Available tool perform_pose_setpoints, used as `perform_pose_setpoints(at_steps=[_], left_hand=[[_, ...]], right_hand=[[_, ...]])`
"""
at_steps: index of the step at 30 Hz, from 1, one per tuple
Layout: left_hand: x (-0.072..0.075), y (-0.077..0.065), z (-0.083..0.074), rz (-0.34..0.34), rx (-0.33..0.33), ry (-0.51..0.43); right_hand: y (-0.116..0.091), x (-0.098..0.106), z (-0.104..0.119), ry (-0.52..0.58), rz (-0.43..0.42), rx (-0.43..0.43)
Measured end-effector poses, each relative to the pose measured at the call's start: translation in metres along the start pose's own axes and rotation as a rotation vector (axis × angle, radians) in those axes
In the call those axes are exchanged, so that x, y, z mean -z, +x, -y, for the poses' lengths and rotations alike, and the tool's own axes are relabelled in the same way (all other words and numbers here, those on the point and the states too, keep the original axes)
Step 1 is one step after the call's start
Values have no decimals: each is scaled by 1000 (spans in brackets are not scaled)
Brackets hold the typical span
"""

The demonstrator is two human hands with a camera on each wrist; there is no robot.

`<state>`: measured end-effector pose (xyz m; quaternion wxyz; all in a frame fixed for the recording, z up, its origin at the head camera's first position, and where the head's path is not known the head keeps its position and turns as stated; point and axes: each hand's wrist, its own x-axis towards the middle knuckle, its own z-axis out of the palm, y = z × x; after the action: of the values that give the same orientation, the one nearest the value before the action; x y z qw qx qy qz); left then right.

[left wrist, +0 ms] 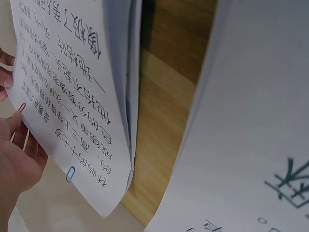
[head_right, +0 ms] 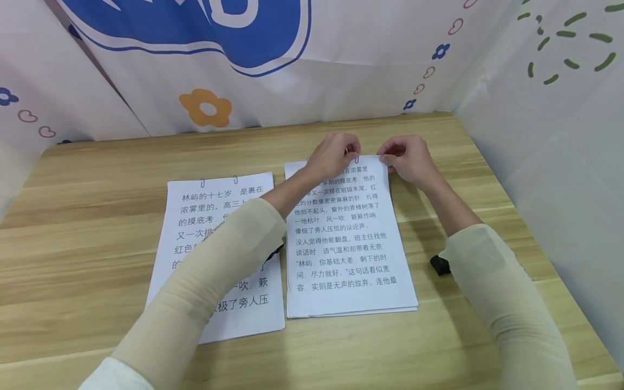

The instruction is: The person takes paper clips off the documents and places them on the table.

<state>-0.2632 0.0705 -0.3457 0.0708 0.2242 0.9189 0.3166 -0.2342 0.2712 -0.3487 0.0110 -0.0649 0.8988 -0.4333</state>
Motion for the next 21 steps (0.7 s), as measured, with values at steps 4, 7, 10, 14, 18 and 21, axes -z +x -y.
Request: perform_pose_setpoints(at_steps=[4,7,10,14,18,21], left_hand=[[0,-1,-1,-5,6,-13],[0,-1,0,-10,11,-36],[-1,-2,0,-18,15,-61],[-1,-3,1,-29,18,-97],[-2,-3,2,-35,17,-136],[-3,-2,3,-35,11,-169]], right_hand=[[0,1,-1,0,-2,5],[0,1,-1,0,-1,1],[0,1,-1,4,0,-4],[0,1,-1,7,0,-12],[0,2,-1,6,-4,-10],[0,3,-1,7,-9,-6]])
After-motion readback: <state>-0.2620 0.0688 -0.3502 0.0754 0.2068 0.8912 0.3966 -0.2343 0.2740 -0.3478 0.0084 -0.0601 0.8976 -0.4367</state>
